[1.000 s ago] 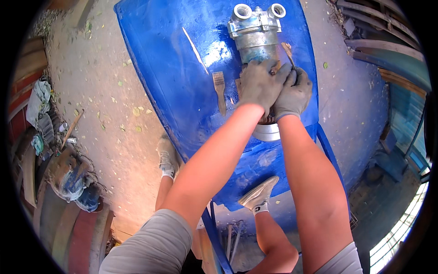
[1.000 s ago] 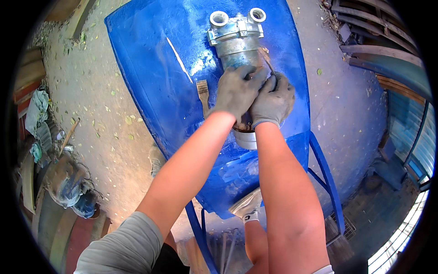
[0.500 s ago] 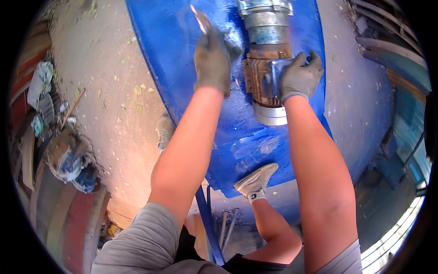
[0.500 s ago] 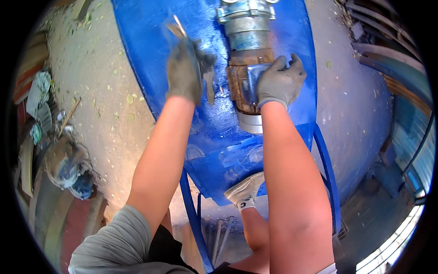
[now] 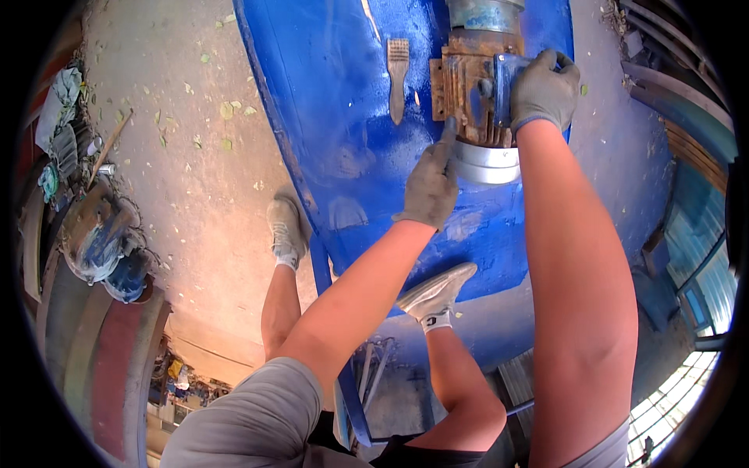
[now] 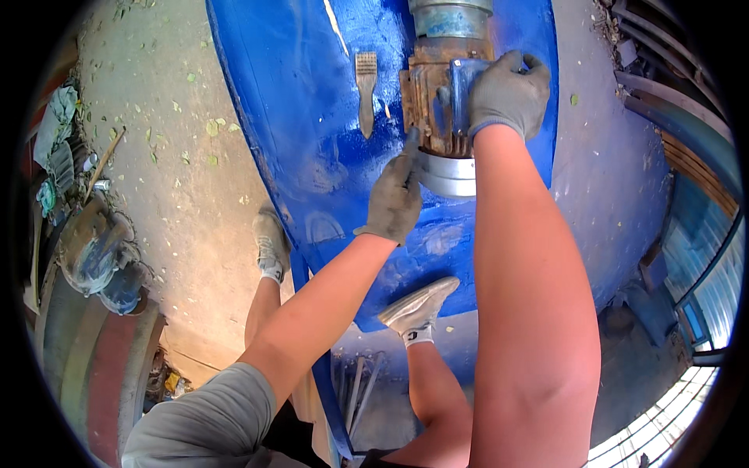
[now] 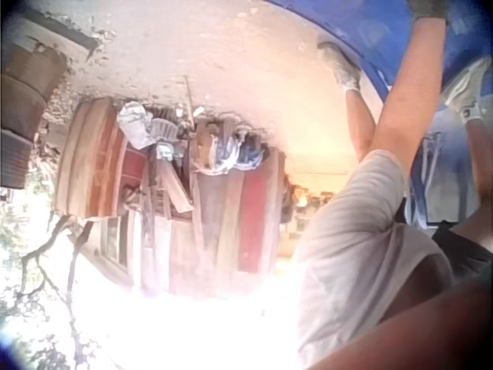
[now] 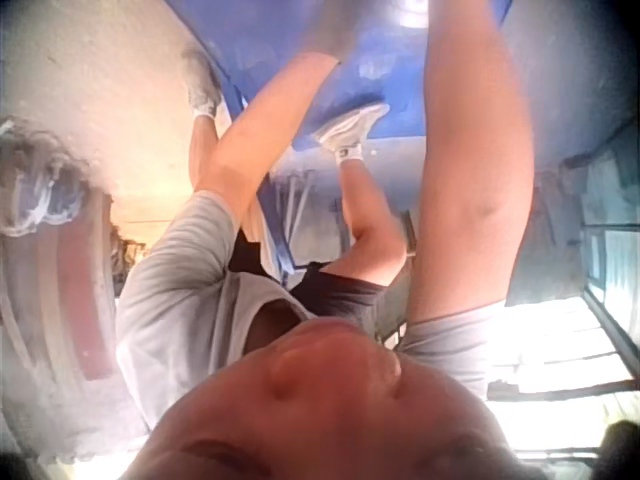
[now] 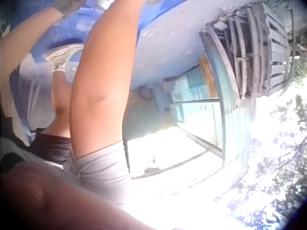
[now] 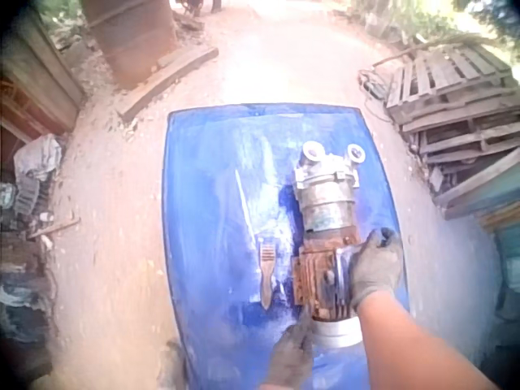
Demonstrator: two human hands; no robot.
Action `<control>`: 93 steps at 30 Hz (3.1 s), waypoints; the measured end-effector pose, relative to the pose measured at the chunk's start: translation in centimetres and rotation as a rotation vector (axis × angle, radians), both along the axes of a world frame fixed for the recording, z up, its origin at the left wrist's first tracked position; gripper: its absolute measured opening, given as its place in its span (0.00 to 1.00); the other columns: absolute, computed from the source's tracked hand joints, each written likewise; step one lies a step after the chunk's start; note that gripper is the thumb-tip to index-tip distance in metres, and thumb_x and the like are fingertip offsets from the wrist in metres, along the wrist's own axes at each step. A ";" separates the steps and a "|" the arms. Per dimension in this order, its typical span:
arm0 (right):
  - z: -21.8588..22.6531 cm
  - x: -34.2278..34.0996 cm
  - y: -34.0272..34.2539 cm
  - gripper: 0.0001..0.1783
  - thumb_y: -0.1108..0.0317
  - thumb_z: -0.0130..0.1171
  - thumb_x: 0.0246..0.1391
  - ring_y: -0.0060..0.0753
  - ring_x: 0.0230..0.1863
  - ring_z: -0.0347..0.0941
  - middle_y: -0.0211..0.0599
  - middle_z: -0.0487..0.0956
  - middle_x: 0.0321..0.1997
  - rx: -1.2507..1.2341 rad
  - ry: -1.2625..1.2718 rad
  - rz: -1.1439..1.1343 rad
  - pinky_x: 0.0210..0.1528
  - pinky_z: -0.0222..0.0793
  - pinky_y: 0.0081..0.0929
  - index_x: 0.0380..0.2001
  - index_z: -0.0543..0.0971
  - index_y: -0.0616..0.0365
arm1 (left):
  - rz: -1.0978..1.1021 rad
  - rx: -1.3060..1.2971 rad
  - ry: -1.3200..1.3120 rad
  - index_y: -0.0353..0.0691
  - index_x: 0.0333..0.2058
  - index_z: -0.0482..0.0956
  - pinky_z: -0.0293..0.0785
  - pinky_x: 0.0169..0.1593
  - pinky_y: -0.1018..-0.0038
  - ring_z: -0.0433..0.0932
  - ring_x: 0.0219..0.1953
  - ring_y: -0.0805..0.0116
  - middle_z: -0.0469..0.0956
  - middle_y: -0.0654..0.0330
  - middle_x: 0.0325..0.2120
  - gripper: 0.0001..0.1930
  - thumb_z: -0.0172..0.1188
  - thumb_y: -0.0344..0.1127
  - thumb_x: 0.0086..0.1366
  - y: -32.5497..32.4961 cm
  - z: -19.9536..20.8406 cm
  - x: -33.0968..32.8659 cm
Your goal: The person moves a blue hand truck into a workshop, places a cylindrical metal part on it, and then uses a wire brush to scrub the part's surface. The person rotates the part to clean different sides.
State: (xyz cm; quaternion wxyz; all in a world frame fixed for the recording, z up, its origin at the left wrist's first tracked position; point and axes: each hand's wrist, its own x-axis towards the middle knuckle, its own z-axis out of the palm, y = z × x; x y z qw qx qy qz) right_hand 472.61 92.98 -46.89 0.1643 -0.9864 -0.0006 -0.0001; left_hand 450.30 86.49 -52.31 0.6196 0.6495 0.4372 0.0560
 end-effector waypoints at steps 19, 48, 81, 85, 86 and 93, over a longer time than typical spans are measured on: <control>0.5 -0.3 0.5 0.30 0.45 0.47 0.70 0.57 0.61 0.85 0.51 0.89 0.59 -0.069 0.030 -0.021 0.66 0.77 0.49 0.60 0.85 0.53 | -0.099 0.031 0.019 0.62 0.80 0.65 0.85 0.48 0.53 0.86 0.41 0.45 0.81 0.47 0.46 0.34 0.57 0.32 0.80 -1.8 -1.4 -2.2; -0.3 0.5 0.3 0.31 0.45 0.47 0.70 0.57 0.62 0.84 0.52 0.88 0.60 -0.062 0.019 0.033 0.66 0.76 0.49 0.59 0.86 0.54 | -0.135 0.227 0.221 0.60 0.80 0.65 0.84 0.47 0.47 0.85 0.43 0.39 0.82 0.44 0.44 0.36 0.55 0.30 0.75 2.2 -0.1 2.5; 0.3 0.2 0.7 0.30 0.46 0.47 0.71 0.59 0.61 0.84 0.53 0.88 0.60 -0.073 0.067 0.016 0.66 0.76 0.49 0.59 0.85 0.56 | -0.343 0.298 0.333 0.55 0.83 0.58 0.87 0.47 0.48 0.89 0.47 0.39 0.81 0.40 0.54 0.40 0.52 0.26 0.73 5.8 -0.4 4.7; 0.7 0.8 0.5 0.31 0.46 0.47 0.71 0.60 0.62 0.84 0.54 0.88 0.60 -0.099 0.076 -0.010 0.66 0.76 0.49 0.59 0.85 0.56 | -0.561 0.096 0.321 0.58 0.84 0.55 0.87 0.47 0.47 0.89 0.45 0.37 0.80 0.41 0.58 0.41 0.52 0.27 0.75 2.4 0.8 0.4; 0.5 0.6 0.1 0.31 0.46 0.47 0.71 0.60 0.62 0.84 0.54 0.88 0.60 -0.103 0.081 -0.006 0.66 0.76 0.49 0.59 0.85 0.56 | -0.456 0.173 0.263 0.56 0.83 0.58 0.87 0.46 0.48 0.89 0.44 0.38 0.81 0.39 0.56 0.39 0.52 0.27 0.76 3.4 1.3 1.0; 0.0 0.5 -0.1 0.32 0.45 0.46 0.70 0.61 0.64 0.82 0.57 0.87 0.61 -0.079 0.057 0.042 0.69 0.74 0.49 0.60 0.85 0.58 | -0.141 0.169 0.214 0.53 0.80 0.65 0.83 0.56 0.50 0.86 0.49 0.40 0.84 0.43 0.51 0.33 0.55 0.35 0.79 7.7 0.4 6.2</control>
